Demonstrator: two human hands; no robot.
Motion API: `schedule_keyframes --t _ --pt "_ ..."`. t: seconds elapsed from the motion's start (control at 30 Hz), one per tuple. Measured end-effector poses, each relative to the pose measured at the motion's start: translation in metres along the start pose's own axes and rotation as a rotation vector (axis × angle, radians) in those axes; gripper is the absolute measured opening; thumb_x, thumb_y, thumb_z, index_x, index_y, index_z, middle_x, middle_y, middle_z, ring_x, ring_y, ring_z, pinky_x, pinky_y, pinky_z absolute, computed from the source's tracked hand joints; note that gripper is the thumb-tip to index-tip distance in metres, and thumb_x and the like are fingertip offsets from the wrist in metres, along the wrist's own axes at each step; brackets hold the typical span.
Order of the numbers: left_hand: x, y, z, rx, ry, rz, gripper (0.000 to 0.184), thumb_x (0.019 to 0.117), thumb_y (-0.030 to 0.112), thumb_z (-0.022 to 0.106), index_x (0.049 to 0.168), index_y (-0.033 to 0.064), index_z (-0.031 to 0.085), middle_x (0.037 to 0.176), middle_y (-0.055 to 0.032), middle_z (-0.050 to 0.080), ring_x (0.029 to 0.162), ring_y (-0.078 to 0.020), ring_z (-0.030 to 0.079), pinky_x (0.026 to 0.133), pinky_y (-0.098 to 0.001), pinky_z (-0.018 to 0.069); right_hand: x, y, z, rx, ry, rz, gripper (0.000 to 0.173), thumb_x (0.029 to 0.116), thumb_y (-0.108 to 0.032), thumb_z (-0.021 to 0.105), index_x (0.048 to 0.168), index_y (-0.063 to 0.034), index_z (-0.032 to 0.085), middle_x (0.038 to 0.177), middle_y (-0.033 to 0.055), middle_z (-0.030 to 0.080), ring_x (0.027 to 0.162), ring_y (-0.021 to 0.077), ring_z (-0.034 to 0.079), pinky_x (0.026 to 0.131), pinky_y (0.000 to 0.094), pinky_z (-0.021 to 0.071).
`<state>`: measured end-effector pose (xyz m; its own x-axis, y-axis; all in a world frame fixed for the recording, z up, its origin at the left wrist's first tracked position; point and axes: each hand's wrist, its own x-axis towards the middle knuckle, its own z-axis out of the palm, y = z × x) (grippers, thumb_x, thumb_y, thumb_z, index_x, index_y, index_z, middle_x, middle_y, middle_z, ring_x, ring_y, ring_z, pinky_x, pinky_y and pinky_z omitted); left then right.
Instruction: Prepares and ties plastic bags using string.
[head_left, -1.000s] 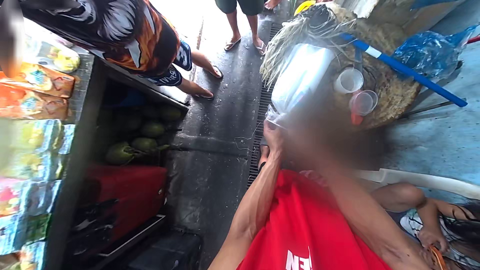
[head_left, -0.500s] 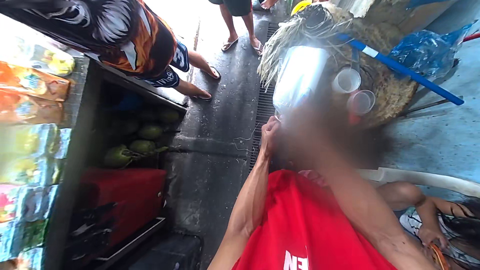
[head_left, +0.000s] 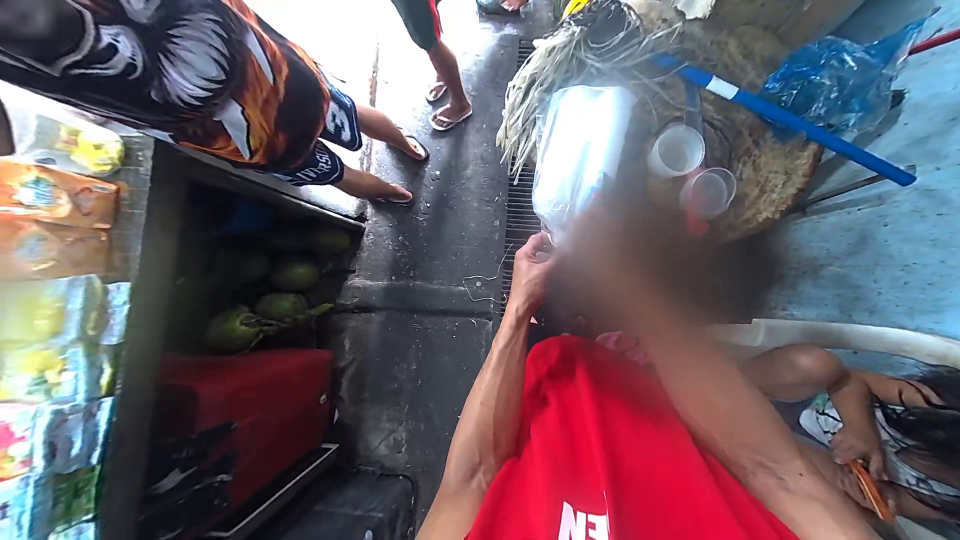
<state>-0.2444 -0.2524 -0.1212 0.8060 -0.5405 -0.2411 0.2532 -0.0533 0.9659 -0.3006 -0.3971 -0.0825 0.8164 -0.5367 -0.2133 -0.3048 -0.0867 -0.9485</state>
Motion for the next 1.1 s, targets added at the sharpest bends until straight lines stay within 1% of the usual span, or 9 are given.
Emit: schedule_keyframes --t 0.07,0.17,0.23,0.43,0.67,0.8,0.93,1.0,1.1 --pt "0.000 -0.003 0.000 0.101 -0.018 0.040 0.037 0.0937 0.006 0.065 0.130 0.0100 0.066 0.121 -0.0085 0.068 0.095 -0.0178 0.068 0.080 -0.0382 0.0598 0.003 0.007 0.001 -0.008 -0.019 -0.048 0.026 0.1076 -0.032 0.052 0.106 -0.0104 0.066 0.080 0.0070 0.066 0.061 0.0185 0.061 0.054 0.0368 0.0528" --pt "0.002 -0.016 0.000 0.083 -0.013 0.126 0.010 0.0927 0.006 0.065 0.097 0.0069 0.074 0.120 -0.0071 0.065 0.101 -0.0165 0.064 0.083 -0.0373 0.0569 0.011 0.007 0.002 -0.027 0.002 -0.047 0.025 0.1061 -0.029 0.054 0.102 -0.0081 0.067 0.078 0.0067 0.065 0.062 0.0167 0.063 0.056 0.0353 0.0563" --pt "0.003 -0.026 -0.004 -0.063 -0.031 0.119 0.013 0.0948 0.015 0.062 0.093 0.0092 0.074 0.124 -0.0050 0.065 0.103 -0.0152 0.064 0.085 -0.0380 0.0572 0.021 0.000 0.003 0.005 0.059 0.031 0.021 0.1027 -0.021 0.058 0.097 -0.0045 0.069 0.080 0.0058 0.064 0.072 0.0137 0.061 0.068 0.0341 0.0528" --pt "0.005 -0.027 -0.006 -0.430 0.081 -0.045 0.041 0.1029 0.049 0.037 0.101 0.0206 0.066 0.091 0.0031 0.069 0.086 -0.0101 0.067 0.079 -0.0353 0.0579 0.015 0.018 0.003 0.006 0.081 0.100 0.021 0.1032 -0.024 0.060 0.097 -0.0063 0.070 0.082 0.0066 0.068 0.074 0.0161 0.064 0.071 0.0377 0.0548" --pt "0.000 -0.017 -0.019 -0.090 -0.016 -0.007 0.028 0.0991 0.030 0.065 0.078 0.0136 0.072 0.092 0.0007 0.071 0.071 -0.0087 0.062 0.063 -0.0288 0.0540 0.000 0.032 0.006 -0.037 0.094 0.030 0.028 0.1066 -0.036 0.053 0.104 -0.0118 0.066 0.082 0.0068 0.064 0.066 0.0200 0.061 0.057 0.0404 0.0525" --pt "-0.008 -0.003 -0.027 0.121 -0.078 0.064 0.018 0.1038 0.016 0.056 0.117 0.0108 0.067 0.102 -0.0038 0.070 0.079 -0.0109 0.065 0.069 -0.0297 0.0568 0.005 0.022 0.003 -0.002 0.088 0.038 0.025 0.1054 -0.032 0.055 0.103 -0.0103 0.067 0.083 0.0060 0.066 0.069 0.0168 0.063 0.062 0.0369 0.0541" --pt "-0.007 -0.009 -0.031 0.077 -0.095 0.151 0.021 0.0883 -0.004 0.053 0.087 0.0064 0.071 0.123 -0.0068 0.066 0.106 -0.0180 0.063 0.086 -0.0375 0.0562 0.020 0.015 0.005 0.074 0.117 0.172 0.022 0.1035 -0.023 0.058 0.100 -0.0049 0.069 0.084 0.0065 0.066 0.074 0.0150 0.063 0.068 0.0356 0.0534" --pt "-0.009 -0.011 -0.030 0.110 -0.065 0.115 0.020 0.0877 -0.006 0.051 0.083 0.0069 0.067 0.116 -0.0062 0.068 0.096 -0.0160 0.065 0.077 -0.0350 0.0562 0.017 0.010 0.003 0.071 0.094 0.185 0.022 0.1041 -0.023 0.057 0.100 -0.0043 0.068 0.083 0.0068 0.065 0.071 0.0148 0.061 0.064 0.0346 0.0523" --pt "-0.015 -0.008 -0.021 0.210 0.055 -0.009 0.024 0.0985 0.008 0.044 0.090 0.0090 0.066 0.077 -0.0039 0.061 0.059 -0.0125 0.052 0.051 -0.0302 0.0427 0.007 -0.003 -0.006 -0.021 0.017 0.073 0.020 0.1035 -0.019 0.057 0.100 -0.0024 0.068 0.081 0.0062 0.065 0.072 0.0124 0.061 0.069 0.0327 0.0523"
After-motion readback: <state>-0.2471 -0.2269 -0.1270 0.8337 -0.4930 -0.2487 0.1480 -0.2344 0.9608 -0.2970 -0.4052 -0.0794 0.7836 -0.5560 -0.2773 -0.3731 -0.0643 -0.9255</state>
